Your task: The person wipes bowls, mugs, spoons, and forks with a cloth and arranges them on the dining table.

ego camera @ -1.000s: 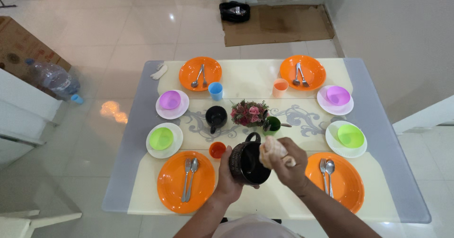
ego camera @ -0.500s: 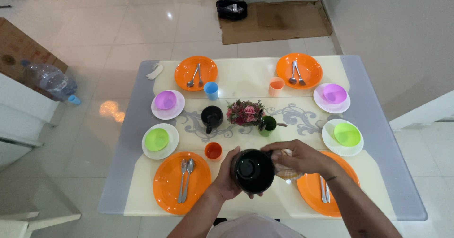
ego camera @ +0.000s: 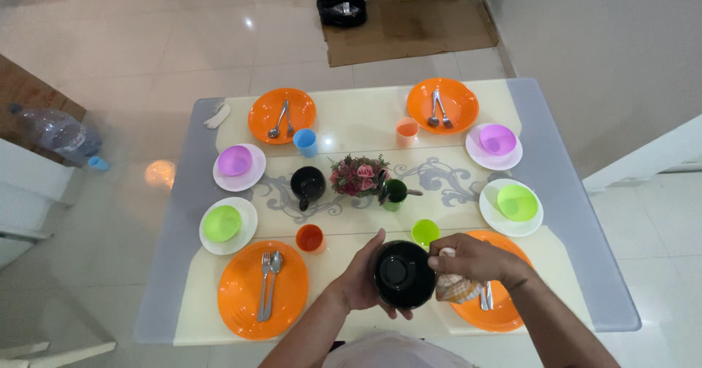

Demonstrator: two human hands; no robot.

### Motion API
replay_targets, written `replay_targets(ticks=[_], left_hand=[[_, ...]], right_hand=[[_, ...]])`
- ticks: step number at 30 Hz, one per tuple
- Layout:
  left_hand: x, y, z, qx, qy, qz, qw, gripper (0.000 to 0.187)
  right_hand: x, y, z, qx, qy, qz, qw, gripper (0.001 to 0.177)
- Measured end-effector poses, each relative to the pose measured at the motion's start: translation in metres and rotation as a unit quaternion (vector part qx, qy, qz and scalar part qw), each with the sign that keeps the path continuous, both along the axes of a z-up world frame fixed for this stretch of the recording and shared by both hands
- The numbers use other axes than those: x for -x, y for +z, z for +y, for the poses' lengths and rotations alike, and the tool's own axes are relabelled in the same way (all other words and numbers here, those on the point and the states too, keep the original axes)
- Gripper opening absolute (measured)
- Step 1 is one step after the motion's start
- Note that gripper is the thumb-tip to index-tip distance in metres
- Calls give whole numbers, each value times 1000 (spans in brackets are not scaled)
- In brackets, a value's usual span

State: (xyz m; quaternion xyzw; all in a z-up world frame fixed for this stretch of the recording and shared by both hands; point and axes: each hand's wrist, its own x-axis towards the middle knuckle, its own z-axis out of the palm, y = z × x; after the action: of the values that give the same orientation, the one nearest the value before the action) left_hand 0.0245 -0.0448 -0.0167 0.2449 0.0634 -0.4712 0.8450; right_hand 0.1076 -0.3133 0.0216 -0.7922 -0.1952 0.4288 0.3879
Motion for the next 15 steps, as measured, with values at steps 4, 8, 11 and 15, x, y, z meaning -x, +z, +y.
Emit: replay_targets(ticks=[4, 8, 11, 15], left_hand=[[-16, -7, -12, 14, 68, 28, 997, 101], [-26, -7, -15, -74, 129, -39, 988, 96], [-25, -10, -16, -102, 159, -43, 981, 94], [-15, -28, -20, -161, 203, -34, 965, 90]], right_hand=[[-9, -28, -27, -117, -119, 82, 983, 40], [-25, -38, -46, -180, -252, 90, 946, 48], [-41, -45, -52, -217, -335, 108, 911, 48], [-70, -62, -55, -195, -363, 85, 907, 53]])
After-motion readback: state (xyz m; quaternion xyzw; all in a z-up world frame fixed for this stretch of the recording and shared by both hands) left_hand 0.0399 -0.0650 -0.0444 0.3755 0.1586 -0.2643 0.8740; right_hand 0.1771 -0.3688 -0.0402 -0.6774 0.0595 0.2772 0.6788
